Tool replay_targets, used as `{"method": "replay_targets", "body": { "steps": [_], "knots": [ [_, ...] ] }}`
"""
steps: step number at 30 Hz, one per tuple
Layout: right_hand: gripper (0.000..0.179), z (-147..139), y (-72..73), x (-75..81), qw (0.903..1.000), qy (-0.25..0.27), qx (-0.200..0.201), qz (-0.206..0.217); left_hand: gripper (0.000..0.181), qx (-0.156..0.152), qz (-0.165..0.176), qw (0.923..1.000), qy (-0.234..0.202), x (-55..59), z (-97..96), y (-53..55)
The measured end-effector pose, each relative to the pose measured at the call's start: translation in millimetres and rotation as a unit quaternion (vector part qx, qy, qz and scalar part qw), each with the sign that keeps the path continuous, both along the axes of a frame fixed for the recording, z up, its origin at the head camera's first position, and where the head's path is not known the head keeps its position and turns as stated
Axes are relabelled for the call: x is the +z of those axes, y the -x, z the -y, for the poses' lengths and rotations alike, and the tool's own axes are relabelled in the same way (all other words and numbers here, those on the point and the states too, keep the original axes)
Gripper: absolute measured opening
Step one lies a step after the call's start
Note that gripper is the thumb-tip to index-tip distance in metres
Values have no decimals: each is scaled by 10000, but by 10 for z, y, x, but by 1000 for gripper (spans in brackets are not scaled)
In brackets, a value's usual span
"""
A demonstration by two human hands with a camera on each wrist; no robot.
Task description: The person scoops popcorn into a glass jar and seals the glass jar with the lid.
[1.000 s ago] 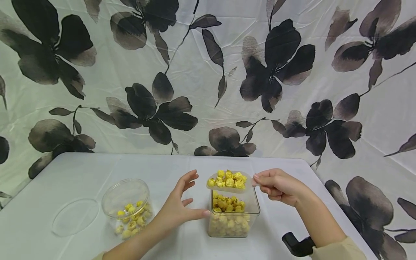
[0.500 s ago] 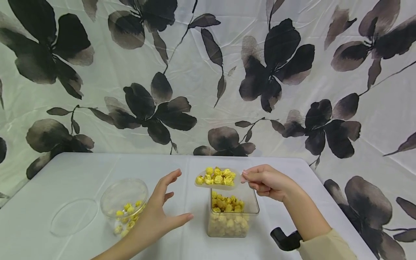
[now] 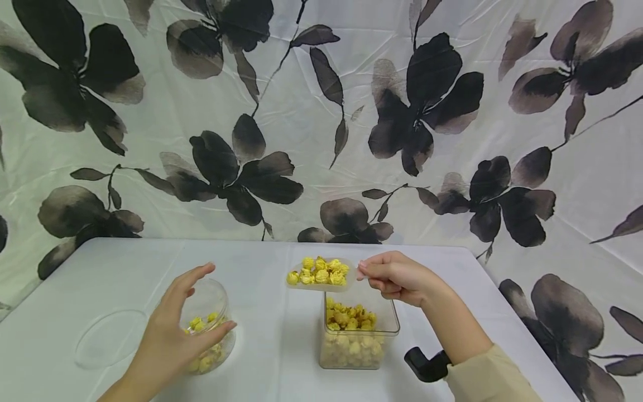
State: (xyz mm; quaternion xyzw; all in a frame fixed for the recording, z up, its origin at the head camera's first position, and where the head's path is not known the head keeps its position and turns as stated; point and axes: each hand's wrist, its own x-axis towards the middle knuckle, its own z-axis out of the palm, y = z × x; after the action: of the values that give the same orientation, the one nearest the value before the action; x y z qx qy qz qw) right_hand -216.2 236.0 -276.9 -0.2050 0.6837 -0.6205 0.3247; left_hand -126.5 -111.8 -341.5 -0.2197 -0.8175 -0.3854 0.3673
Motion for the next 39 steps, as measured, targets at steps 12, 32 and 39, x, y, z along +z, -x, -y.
{"method": "replay_targets", "body": {
  "steps": [12, 32, 39],
  "knots": [
    [30, 135, 71, -4, 9997, 90, 183, 122, 115, 492, 1966, 9792, -14, -33, 533, -95],
    [28, 717, 117, 7, 9997, -134, 215, 73, 113, -327, 3390, 9392, -441, -347, 791, 2],
    [28, 888, 120, 8, 9994, -284, 174, 87, 103, -455, 3855, 9208, -378, -388, 841, 26]
  ]
}}
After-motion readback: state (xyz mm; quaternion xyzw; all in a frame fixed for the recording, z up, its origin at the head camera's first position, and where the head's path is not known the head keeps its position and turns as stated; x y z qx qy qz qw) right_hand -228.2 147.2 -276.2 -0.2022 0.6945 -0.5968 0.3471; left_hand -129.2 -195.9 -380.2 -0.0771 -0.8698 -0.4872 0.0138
